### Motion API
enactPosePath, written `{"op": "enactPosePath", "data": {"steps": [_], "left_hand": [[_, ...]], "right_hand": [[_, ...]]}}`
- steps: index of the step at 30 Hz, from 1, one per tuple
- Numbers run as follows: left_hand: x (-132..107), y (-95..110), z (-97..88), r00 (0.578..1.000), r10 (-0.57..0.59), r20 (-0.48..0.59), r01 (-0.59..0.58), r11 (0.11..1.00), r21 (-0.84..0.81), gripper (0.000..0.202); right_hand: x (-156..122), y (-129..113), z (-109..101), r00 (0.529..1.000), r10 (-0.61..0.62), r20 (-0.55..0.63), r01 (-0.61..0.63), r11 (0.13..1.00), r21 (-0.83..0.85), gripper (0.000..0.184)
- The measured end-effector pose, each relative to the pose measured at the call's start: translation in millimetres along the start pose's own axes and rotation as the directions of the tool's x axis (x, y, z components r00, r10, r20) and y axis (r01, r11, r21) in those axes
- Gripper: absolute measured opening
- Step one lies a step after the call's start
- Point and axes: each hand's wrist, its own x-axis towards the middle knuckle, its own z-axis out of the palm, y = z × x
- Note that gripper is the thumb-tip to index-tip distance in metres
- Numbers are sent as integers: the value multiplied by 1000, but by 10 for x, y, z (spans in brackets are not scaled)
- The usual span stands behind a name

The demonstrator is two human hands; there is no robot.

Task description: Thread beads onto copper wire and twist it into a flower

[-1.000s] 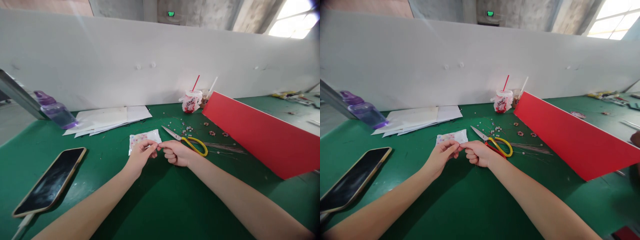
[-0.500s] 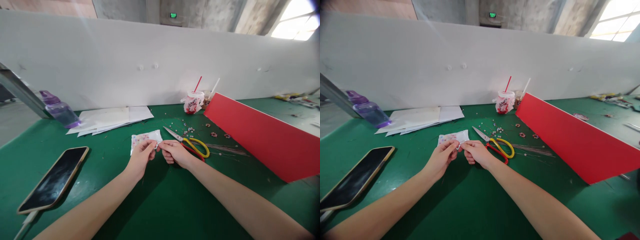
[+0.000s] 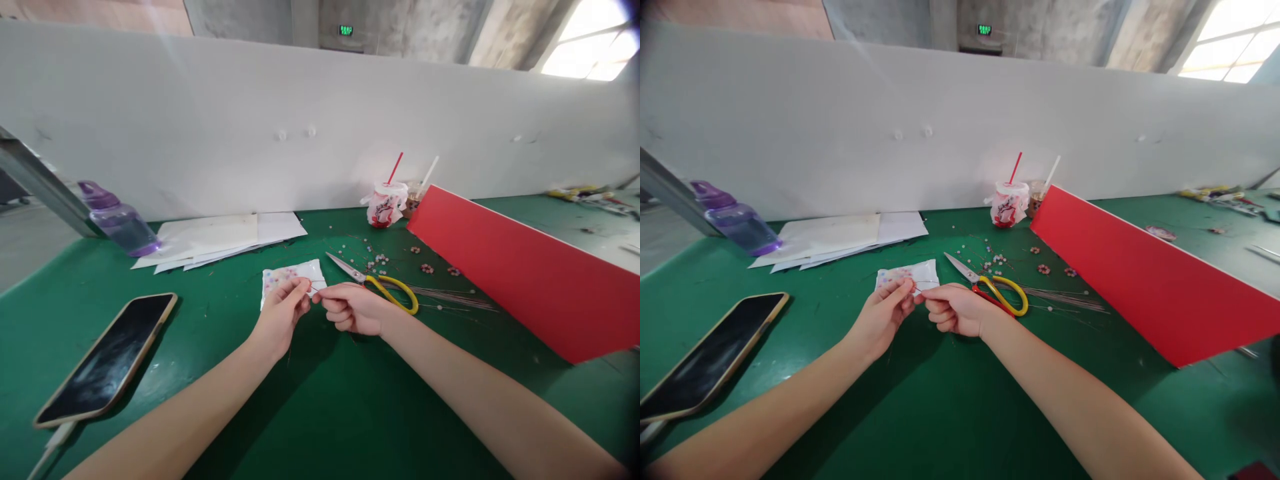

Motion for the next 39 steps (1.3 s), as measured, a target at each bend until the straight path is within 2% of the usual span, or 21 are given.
{"op": "enactPosePath", "data": {"steps": [6,15,18,22,26,30,36,39], "left_hand": [[-18,51,25,998,33,52,-33,999,-16,12],[-32,24,32,998,55,33,-55,998,12,9],[-24,21,37,998,46,39,-46,999,-6,12],[13,52,30,999,37,-27,-39,995,-93,9],[27,75,12,997,7,-75,-17,990,-140,10],[8,46,11,995,-39,-94,22,985,-174,11],[28,48,4,994,-70,-88,51,978,-200,11],[57,102,-15,987,-53,-150,16,971,-238,11]], "right_hand": [[-27,-9,16,994,64,89,-70,995,70,12],[-56,-41,0,990,127,60,-126,992,-13,9],[-47,-30,1,994,106,41,-105,994,-20,7],[-23,0,7,997,66,27,-66,998,-8,13],[-14,-1,0,992,116,57,-117,993,23,15],[-21,-13,-18,989,142,36,-142,990,-7,10],[-9,24,17,995,76,-60,-79,995,-56,13],[-5,31,45,997,68,-40,-69,997,-35,17]]}}
